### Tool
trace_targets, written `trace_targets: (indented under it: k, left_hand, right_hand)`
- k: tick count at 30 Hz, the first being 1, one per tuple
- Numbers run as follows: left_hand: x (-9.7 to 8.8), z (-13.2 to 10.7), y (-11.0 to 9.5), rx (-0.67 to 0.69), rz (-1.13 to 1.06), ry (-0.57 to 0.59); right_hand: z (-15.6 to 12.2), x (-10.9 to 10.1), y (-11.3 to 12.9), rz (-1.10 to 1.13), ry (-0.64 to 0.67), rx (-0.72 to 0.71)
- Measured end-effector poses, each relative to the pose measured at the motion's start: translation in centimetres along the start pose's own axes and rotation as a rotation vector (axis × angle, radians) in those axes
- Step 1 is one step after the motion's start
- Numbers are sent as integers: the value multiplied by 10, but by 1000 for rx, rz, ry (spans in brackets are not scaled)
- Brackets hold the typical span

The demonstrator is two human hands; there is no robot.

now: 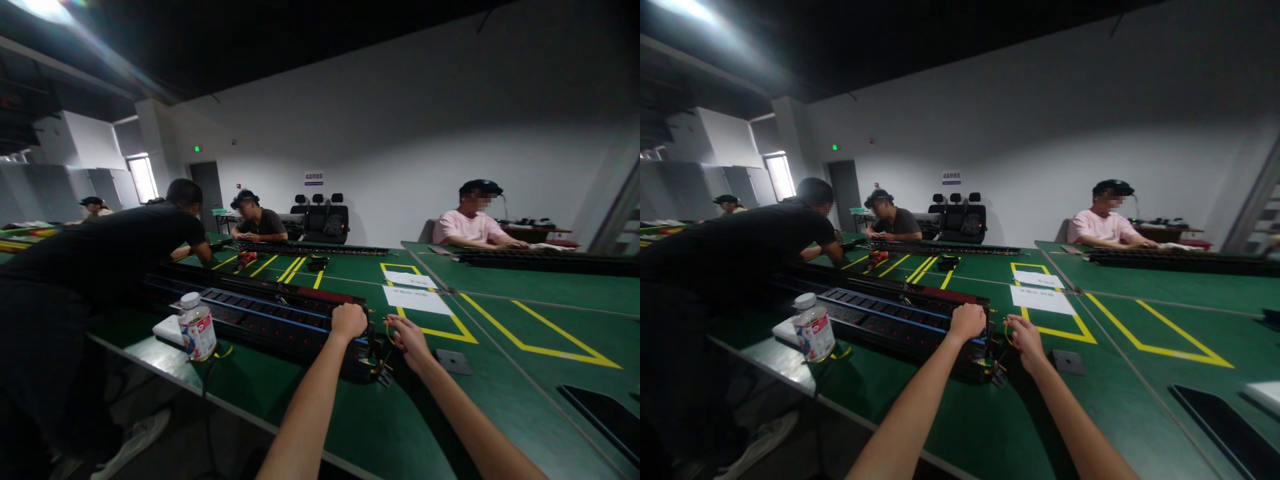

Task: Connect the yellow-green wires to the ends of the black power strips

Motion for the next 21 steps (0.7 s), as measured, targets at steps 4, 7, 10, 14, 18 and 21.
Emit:
trace_targets:
  k: [4, 7, 10, 14, 18, 21]
  left_hand:
    - [-3, -1, -1, 11, 8, -14]
    - [-4, -1, -1, 8, 2, -18]
    - [-2, 0, -1, 0, -4, -18]
    - [-1, 1, -1, 6, -8, -29]
    - [-2, 1, -1, 1, -1, -11]
    - [-4, 1, -2, 4, 6, 3]
  right_hand:
    - [0, -1, 0, 2, 2, 2]
    - [1, -1, -1, -3, -2, 10]
    - [4, -2, -3, -9, -11, 13]
    - [6, -1, -3, -16, -8, 3]
    - [5, 0, -1, -2, -6, 1]
    - [3, 1, 1, -2, -13, -4]
Point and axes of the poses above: each hand's wrist, its own z-axis towards the middle knuckle, its own x-axis out of the palm, y = z × x, the point moved 7 cm from there along z, towards the middle knuckle, and after that the axes turned 1 degree about -y, right-handed, at the moved point
